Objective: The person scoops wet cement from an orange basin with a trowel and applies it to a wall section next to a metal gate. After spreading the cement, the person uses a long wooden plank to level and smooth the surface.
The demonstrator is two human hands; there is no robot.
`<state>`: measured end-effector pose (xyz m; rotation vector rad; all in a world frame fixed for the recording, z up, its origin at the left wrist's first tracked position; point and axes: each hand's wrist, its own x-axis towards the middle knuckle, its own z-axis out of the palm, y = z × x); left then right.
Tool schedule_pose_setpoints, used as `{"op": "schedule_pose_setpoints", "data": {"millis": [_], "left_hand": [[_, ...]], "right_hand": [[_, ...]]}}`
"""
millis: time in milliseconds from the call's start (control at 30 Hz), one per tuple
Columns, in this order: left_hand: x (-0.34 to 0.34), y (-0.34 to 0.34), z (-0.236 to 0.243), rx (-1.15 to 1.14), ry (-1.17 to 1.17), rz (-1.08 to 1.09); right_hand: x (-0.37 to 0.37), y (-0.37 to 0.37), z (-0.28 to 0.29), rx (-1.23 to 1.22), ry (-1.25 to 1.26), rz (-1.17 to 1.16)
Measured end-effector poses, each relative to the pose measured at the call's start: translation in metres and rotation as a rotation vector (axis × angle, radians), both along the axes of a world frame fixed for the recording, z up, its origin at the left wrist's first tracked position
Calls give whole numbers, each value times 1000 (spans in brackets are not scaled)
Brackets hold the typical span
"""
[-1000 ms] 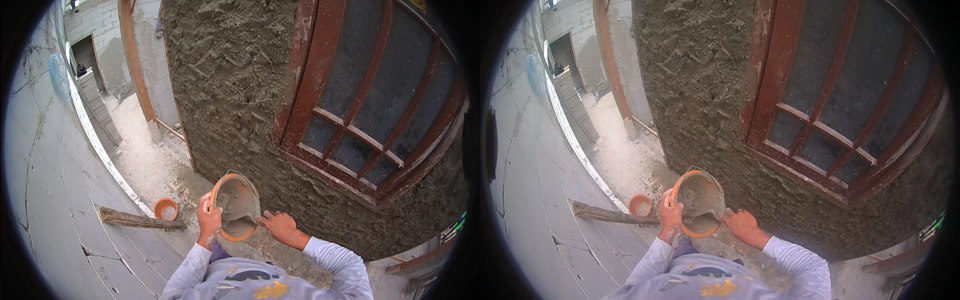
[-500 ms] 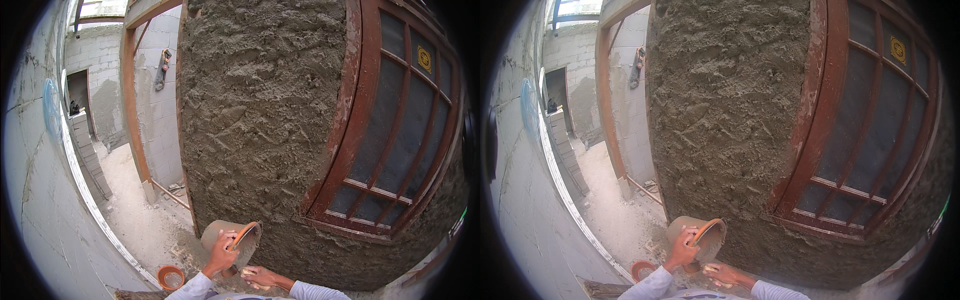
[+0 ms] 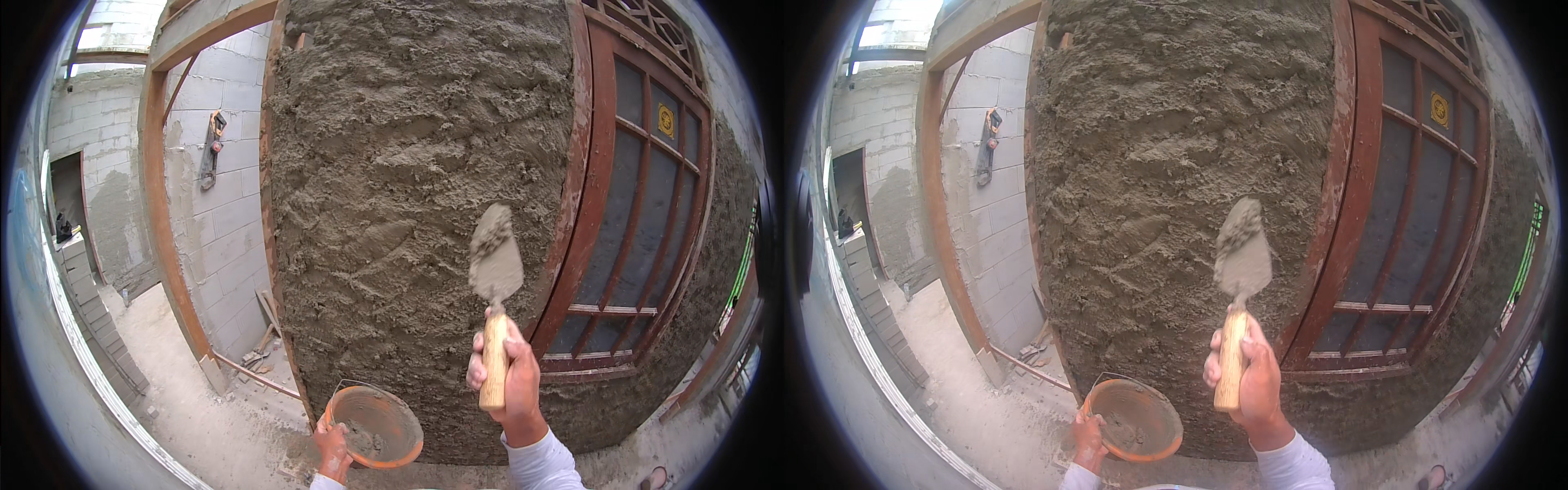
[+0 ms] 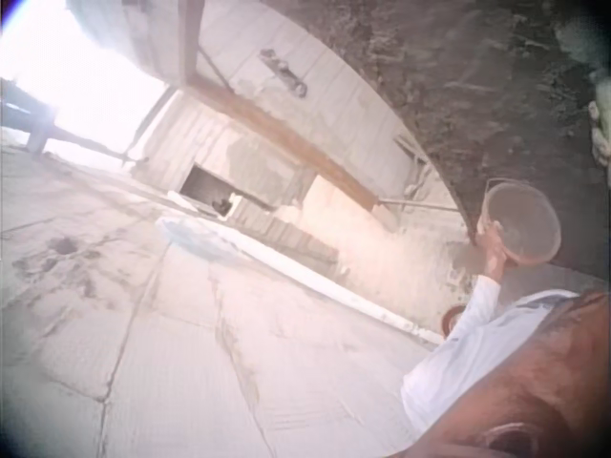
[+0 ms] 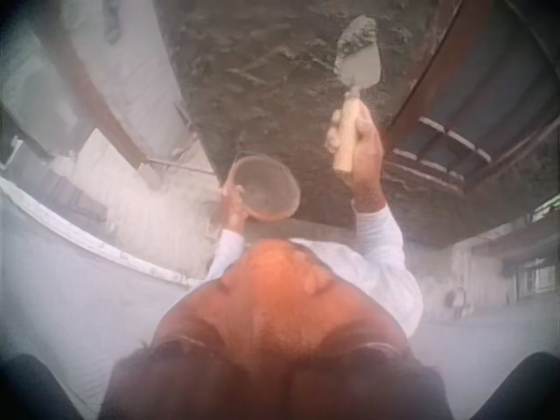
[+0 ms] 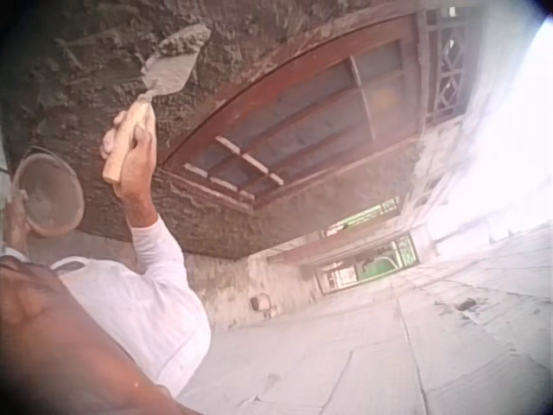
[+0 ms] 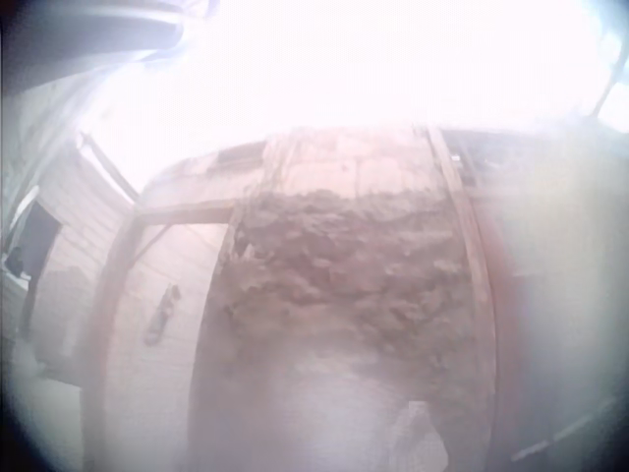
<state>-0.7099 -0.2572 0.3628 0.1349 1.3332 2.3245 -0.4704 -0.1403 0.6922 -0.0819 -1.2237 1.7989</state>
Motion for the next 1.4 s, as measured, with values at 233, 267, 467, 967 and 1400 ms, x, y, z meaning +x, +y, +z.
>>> {"op": "schedule_pose_setpoints", "data": {"millis": [233,267,467,967,1400], "left_hand": [[-28,-18,-36,-16,-45,29],[-37,-22,-51,-43,-11,39],[-52,-45,-55,-322,118,17],[-54,-71,-59,-519,267,-20],[35,-16,32,-235,430,-138]], "right_hand": [[-73,31,143,490,484,-820],[-73,42,162,560,507,-1007],[-20,85,262,1004,538,-2026],[24,167,311,1068,-860,-1732],[33,38,-241,1128,-1304,274]]}}
